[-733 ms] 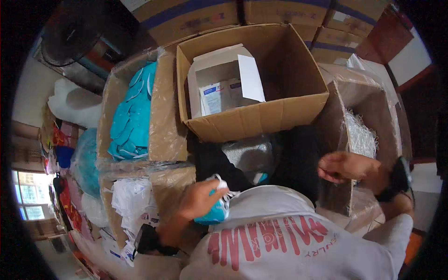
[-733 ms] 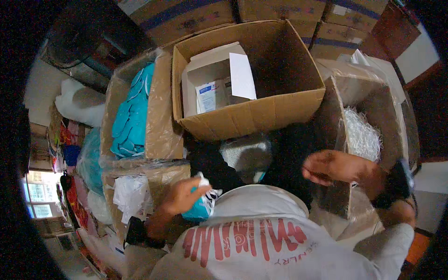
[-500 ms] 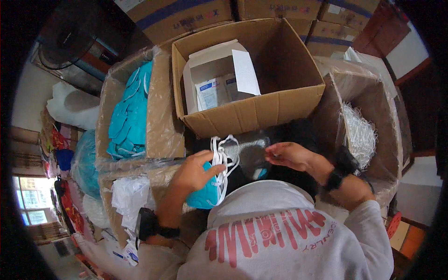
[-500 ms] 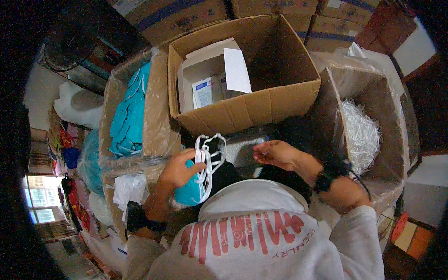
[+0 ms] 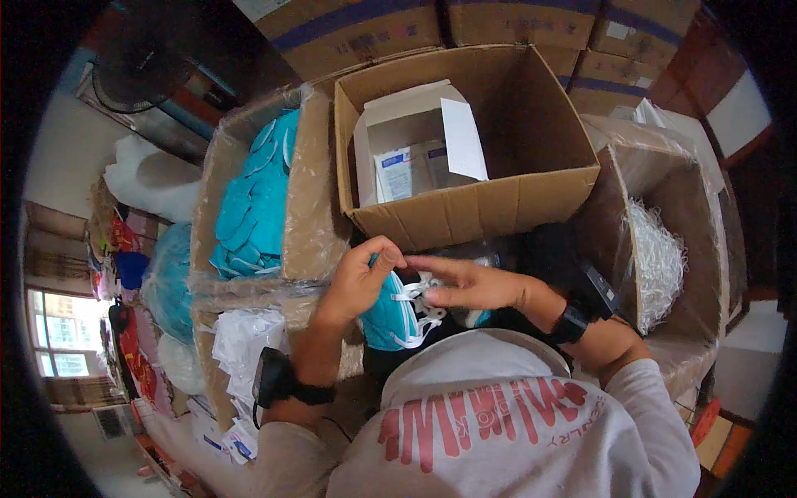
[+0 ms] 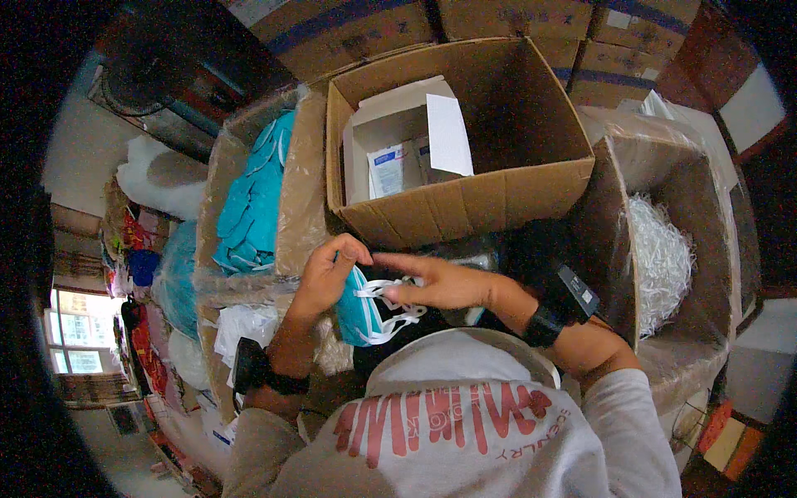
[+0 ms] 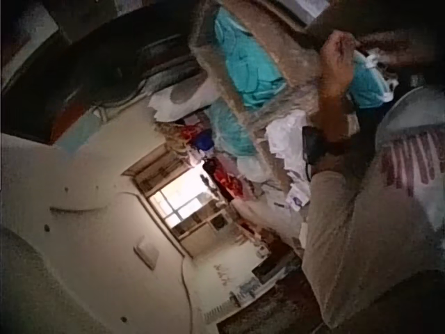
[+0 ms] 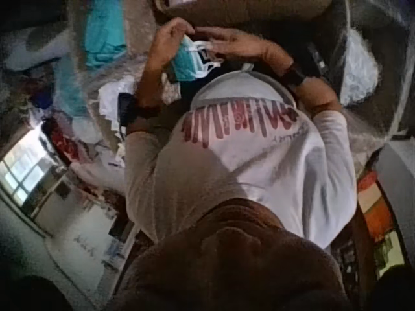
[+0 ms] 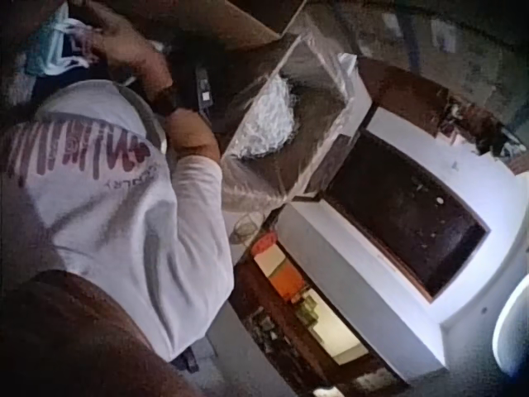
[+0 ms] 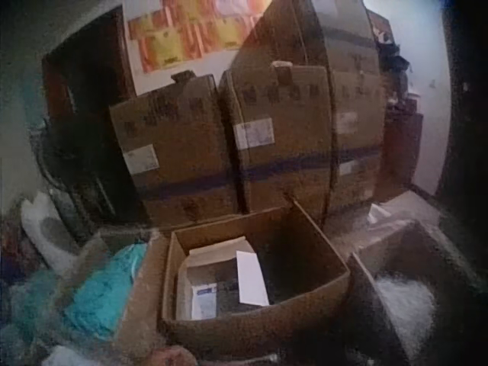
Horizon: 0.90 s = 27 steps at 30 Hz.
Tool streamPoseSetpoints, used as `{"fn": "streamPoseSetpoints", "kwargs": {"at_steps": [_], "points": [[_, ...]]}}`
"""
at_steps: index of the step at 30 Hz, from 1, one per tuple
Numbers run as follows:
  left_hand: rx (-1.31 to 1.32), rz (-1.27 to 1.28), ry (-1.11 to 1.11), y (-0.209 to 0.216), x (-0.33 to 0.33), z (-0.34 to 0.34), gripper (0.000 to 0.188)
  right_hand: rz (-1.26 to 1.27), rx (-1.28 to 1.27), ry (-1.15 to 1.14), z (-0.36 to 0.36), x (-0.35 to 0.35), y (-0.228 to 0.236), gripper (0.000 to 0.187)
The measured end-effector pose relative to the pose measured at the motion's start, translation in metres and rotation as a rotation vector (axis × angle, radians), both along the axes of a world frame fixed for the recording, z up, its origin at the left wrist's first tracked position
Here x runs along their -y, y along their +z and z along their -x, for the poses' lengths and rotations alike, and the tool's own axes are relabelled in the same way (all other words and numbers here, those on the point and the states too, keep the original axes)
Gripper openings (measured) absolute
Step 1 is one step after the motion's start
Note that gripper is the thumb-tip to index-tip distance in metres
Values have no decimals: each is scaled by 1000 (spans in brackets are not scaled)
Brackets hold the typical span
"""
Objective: Packing and sorting teal face masks into cardboard boxes and plastic bags.
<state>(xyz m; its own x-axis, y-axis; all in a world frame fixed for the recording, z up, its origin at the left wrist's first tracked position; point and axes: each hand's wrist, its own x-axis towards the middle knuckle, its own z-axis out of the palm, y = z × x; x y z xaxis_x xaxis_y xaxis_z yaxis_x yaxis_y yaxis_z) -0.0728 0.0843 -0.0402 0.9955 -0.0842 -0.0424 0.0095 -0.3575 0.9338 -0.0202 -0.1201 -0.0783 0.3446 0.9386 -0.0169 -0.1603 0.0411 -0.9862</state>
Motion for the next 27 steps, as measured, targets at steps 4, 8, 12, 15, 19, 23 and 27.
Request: {"fn": "streamPoseSetpoints", "kwargs": {"at_steps": [4, 8, 12, 15, 19, 23, 27], "points": [[-96, 62, 93, 6, 2, -2, 40, 214, -65, 253, -3, -6, 33, 32], [-106, -107, 146, 3, 3, -2, 37, -46, 310, -147, 0, -4, 16, 25], [-27, 187, 307, -21, 28, 4, 36, -290, 182, -314, 7, -19, 46, 25], [365, 102, 189, -48, 30, -5, 35, -374, 222, -239, 9, -30, 77, 30], [63, -1, 411, -38, 39, -12, 34, -208, 124, -242, 18, -36, 79, 30], [225, -103, 415, -25, 37, -34, 36, -286, 610, -273, 23, -41, 77, 33], [314, -403, 736, -99, -46, -76, 30, -382, 767, -352, 23, -46, 90, 29]]}}
